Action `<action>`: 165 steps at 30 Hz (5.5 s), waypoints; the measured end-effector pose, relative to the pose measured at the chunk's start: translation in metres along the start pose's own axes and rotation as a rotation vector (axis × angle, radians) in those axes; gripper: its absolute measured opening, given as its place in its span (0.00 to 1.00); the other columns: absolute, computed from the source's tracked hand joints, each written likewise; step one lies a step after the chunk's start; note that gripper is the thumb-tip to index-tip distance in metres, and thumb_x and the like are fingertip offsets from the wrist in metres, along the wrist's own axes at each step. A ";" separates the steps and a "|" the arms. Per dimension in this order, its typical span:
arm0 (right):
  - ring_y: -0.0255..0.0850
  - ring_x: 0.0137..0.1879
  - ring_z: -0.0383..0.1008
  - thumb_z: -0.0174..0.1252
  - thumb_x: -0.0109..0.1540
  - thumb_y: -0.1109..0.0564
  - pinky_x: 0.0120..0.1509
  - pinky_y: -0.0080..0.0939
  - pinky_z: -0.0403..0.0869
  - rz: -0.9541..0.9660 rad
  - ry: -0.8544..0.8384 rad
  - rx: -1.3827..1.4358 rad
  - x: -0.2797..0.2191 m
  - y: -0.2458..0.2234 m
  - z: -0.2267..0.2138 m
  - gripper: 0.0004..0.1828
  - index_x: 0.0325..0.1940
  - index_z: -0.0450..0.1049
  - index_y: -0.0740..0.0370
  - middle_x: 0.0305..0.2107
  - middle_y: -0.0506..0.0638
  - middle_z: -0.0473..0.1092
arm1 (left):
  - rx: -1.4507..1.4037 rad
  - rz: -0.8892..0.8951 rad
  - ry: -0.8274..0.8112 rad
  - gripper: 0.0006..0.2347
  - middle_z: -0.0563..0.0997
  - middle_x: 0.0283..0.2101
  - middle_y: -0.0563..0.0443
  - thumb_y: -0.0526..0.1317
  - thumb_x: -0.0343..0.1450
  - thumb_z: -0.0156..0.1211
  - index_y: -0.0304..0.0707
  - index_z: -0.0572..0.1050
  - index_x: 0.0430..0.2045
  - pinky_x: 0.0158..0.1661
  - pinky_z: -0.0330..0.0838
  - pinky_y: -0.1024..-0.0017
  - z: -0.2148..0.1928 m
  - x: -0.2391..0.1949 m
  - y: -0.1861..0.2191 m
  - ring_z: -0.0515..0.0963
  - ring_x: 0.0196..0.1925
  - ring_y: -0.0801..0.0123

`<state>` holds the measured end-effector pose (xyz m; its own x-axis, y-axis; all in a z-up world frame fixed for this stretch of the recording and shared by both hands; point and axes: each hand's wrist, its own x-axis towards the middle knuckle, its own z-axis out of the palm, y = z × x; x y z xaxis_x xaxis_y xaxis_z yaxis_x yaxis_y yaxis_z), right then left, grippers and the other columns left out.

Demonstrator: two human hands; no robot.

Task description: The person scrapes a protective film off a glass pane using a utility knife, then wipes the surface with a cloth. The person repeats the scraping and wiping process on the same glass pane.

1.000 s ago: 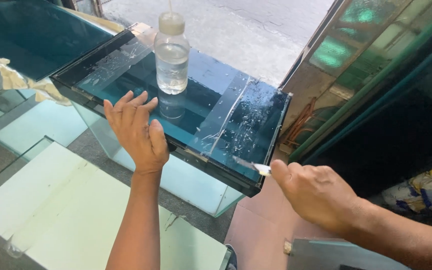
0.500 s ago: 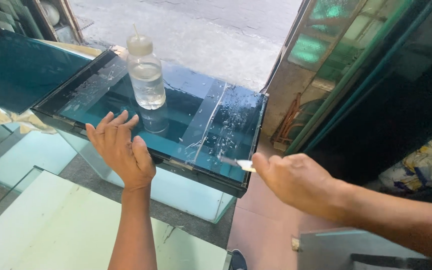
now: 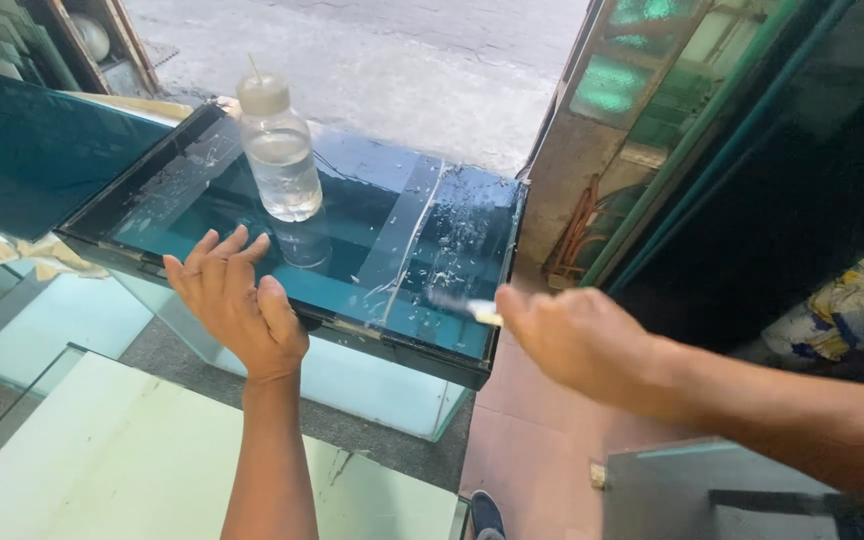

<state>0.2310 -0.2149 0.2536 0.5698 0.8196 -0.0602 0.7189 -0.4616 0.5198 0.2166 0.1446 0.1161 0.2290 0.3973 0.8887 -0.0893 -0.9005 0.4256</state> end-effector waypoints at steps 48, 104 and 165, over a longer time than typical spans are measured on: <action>0.51 0.28 0.87 0.48 0.72 0.61 0.34 0.51 0.86 -0.013 -0.161 0.129 0.008 0.008 -0.002 0.19 0.67 0.69 0.60 0.25 0.56 0.82 | 0.024 -0.023 -0.062 0.22 0.83 0.56 0.46 0.50 0.79 0.39 0.46 0.86 0.49 0.78 0.46 0.34 -0.006 0.000 0.001 0.76 0.72 0.45; 0.58 0.32 0.84 0.48 0.74 0.41 0.38 0.62 0.79 -0.084 0.126 0.976 -0.016 0.069 0.064 0.25 0.77 0.70 0.31 0.34 0.46 0.78 | 0.212 -0.312 -0.245 0.39 0.65 0.84 0.43 0.69 0.70 0.58 0.52 0.66 0.76 0.82 0.55 0.31 -0.037 -0.109 0.252 0.60 0.89 0.43; 0.60 0.37 0.82 0.47 0.75 0.43 0.40 0.65 0.72 0.031 -0.008 0.898 0.005 0.081 0.028 0.14 0.64 0.71 0.36 0.30 0.53 0.81 | 0.229 0.054 -0.284 0.31 0.71 0.77 0.41 0.63 0.74 0.62 0.47 0.73 0.69 0.80 0.57 0.27 -0.031 -0.136 0.184 0.66 0.83 0.42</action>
<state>0.3033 -0.2579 0.2722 0.5946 0.8014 -0.0652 0.7414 -0.5779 -0.3412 0.1385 -0.0701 0.0789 0.4925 0.3118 0.8125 0.1032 -0.9479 0.3013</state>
